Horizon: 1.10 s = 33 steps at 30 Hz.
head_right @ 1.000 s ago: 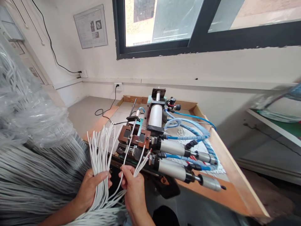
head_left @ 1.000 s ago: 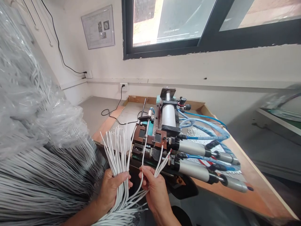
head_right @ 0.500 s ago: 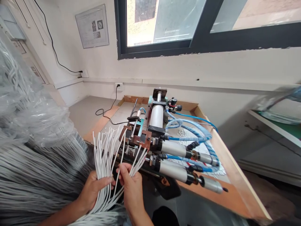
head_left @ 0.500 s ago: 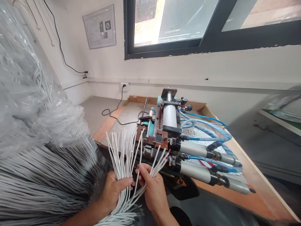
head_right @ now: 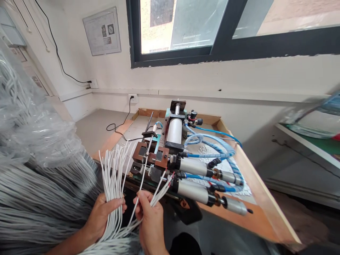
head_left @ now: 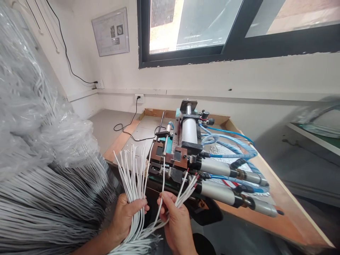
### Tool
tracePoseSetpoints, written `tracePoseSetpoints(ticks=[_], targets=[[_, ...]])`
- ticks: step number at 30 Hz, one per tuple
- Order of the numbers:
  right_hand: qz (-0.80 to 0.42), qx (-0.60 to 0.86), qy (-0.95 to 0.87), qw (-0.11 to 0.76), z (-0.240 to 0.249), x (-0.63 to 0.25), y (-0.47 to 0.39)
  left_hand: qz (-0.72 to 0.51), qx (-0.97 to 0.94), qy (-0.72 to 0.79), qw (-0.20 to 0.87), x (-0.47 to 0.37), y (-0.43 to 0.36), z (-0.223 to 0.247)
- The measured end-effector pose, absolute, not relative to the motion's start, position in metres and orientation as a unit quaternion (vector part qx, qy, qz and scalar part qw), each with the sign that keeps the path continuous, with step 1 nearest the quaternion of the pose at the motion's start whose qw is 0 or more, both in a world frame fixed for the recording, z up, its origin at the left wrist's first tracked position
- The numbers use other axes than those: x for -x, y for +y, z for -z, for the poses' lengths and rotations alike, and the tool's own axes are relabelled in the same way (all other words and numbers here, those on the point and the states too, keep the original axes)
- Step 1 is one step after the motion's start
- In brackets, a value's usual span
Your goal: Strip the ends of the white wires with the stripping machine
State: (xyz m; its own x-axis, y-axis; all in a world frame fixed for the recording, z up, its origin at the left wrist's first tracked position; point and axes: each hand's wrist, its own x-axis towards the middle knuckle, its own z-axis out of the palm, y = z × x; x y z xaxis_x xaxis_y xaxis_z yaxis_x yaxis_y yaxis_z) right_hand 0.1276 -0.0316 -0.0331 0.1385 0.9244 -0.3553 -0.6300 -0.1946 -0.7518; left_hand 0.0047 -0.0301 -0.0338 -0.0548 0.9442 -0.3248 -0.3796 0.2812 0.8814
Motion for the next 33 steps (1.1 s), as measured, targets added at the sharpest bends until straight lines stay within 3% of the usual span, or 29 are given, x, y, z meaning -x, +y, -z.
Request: tracePoseSetpoints(ticks=[10,16,23,33], targets=[[-0.669,0.414,-0.162,0.596,0.028,-0.129,-0.022,-0.522,-0.297,0.483,0.637,-0.003,-0.031,0.040],[-0.729,0.369,-0.212,0.537,0.027,-0.124,-0.012,-0.500,-0.352,0.455,0.648,-0.005,-0.032,0.037],[-0.624,0.429,-0.249,0.604,0.035,-0.123,-0.024,-0.489,-0.358,0.476,0.637,-0.004,-0.033,0.034],[-0.636,0.461,-0.185,0.591,0.043,-0.131,-0.032,-0.518,-0.301,0.521,0.608,-0.003,-0.032,0.039]])
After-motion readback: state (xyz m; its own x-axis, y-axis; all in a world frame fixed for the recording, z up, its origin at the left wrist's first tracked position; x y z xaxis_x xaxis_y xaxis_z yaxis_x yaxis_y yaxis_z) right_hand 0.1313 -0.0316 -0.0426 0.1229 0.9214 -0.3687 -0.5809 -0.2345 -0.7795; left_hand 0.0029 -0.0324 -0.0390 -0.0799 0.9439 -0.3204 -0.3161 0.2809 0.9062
